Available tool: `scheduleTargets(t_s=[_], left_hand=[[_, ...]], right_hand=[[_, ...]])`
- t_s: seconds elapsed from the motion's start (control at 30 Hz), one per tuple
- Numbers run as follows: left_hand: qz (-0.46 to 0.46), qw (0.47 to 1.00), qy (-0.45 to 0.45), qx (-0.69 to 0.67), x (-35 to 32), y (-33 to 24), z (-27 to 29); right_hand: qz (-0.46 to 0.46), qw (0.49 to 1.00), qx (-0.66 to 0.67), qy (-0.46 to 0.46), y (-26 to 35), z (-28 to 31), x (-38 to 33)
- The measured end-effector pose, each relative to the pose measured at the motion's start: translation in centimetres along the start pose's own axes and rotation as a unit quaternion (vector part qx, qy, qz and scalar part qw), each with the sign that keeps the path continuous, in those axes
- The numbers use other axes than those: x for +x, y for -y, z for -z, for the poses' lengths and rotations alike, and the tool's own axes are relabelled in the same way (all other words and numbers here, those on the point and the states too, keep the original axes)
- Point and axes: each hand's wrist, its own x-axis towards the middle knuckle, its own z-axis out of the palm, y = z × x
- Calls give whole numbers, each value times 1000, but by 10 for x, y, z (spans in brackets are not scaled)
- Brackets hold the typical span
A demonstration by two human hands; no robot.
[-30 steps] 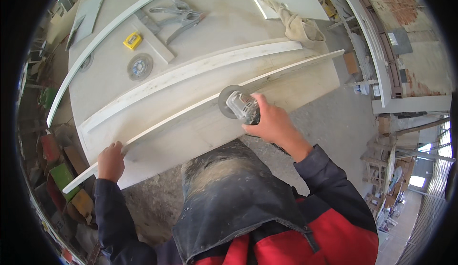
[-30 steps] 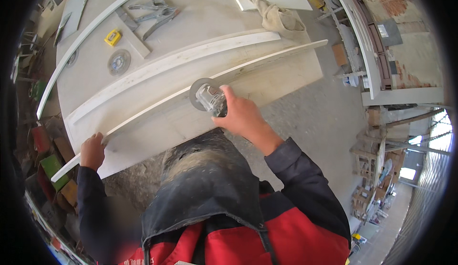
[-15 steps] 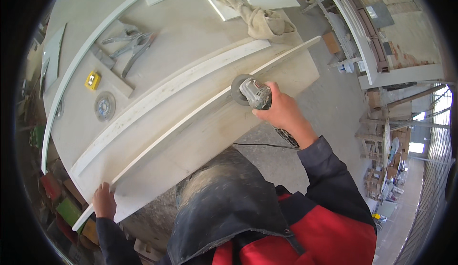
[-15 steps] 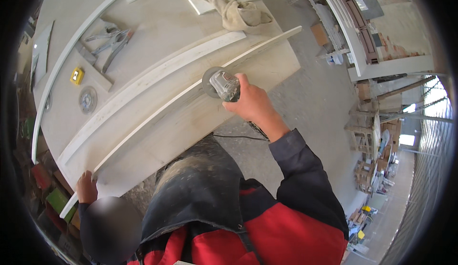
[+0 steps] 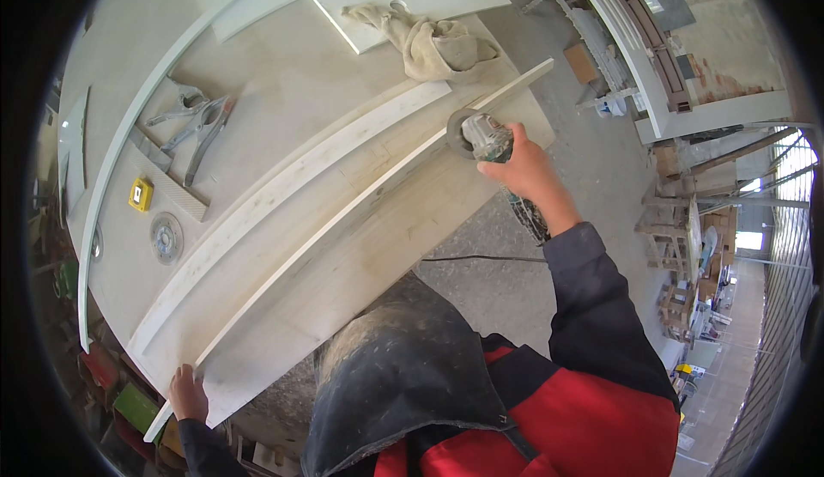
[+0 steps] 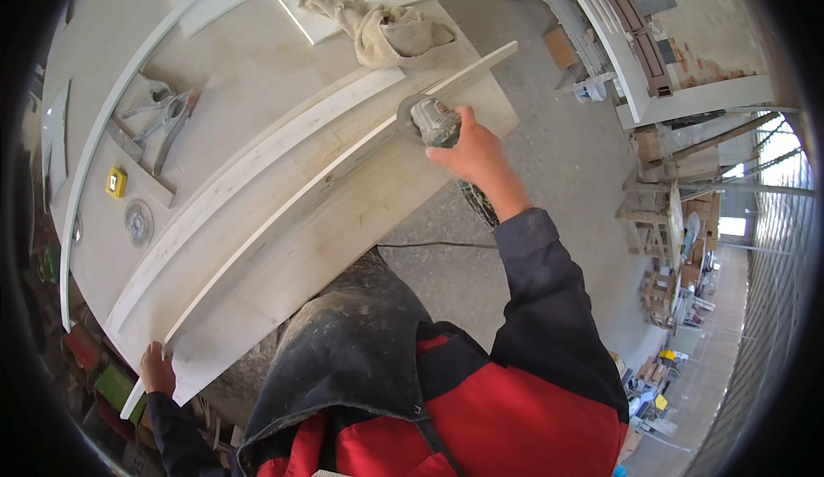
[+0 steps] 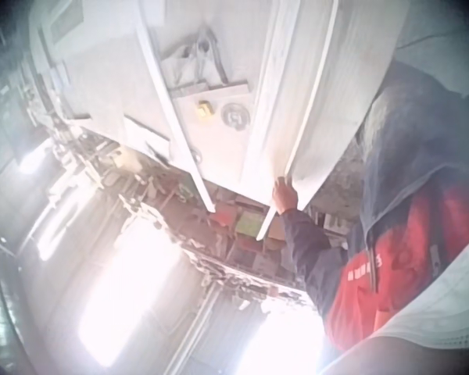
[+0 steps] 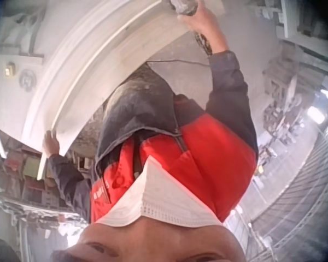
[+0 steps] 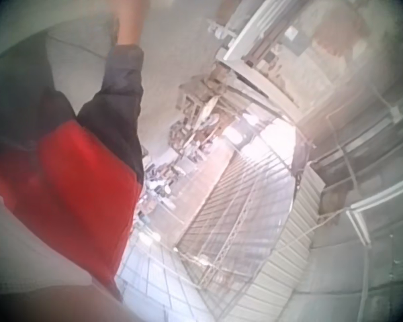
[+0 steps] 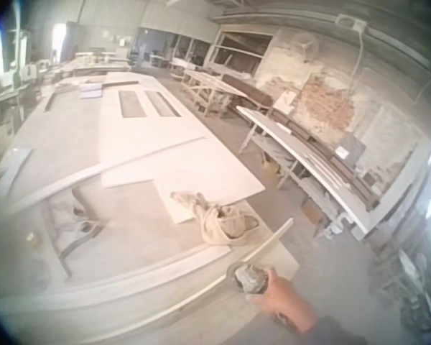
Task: The person uses an angle grinder to sand the edges and surfaces of a white wooden door and a separate wooden strip. They briefly walk to a workbench to retrieve a sanding disc, attach it to the grinder, and then resume sanding the wood.
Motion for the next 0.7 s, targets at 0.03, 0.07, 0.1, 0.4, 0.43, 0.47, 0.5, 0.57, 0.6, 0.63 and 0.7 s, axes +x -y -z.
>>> scheduleTargets(t_s=[0.03, 0.07, 0.1, 0.4, 0.43, 0.47, 0.5, 0.57, 0.6, 0.63, 0.7], left_hand=[[3, 1000, 3, 0, 0, -1, 1], [4, 1000, 3, -1, 0, 0, 0], [5, 1000, 3, -1, 1, 2, -1], [18, 1000, -7, 6, -1, 6, -9], [19, 1000, -12, 7, -3, 8, -10], [16, 1000, -11, 5, -3, 10, -15], [21, 1000, -12, 5, -6, 15, -17], [17, 1000, -15, 17, 0, 17, -21], [-4, 999, -20, 26, 2, 14, -18], [-6, 999, -24, 22, 2, 10, -13], [17, 999, -21, 31, -10, 0, -6]], right_hand=[[-4, 1000, -6, -5, -6, 3, 6], [-6, 1000, -1, -10, -15, 4, 12], [-9, 1000, 4, -15, -24, 4, 19], [-54, 997, 32, -51, -83, 28, 81], [-60, 996, 35, -56, -86, 33, 87], [-76, 994, 30, -78, -96, 32, 98], [-84, 991, 57, -90, -100, 33, 98], [-101, 982, 108, -118, -105, 34, 90], [-72, 977, 153, -127, -98, 25, 79], [-45, 970, 199, -134, -92, 13, 60], [30, 966, 238, -101, -63, -9, 12]])
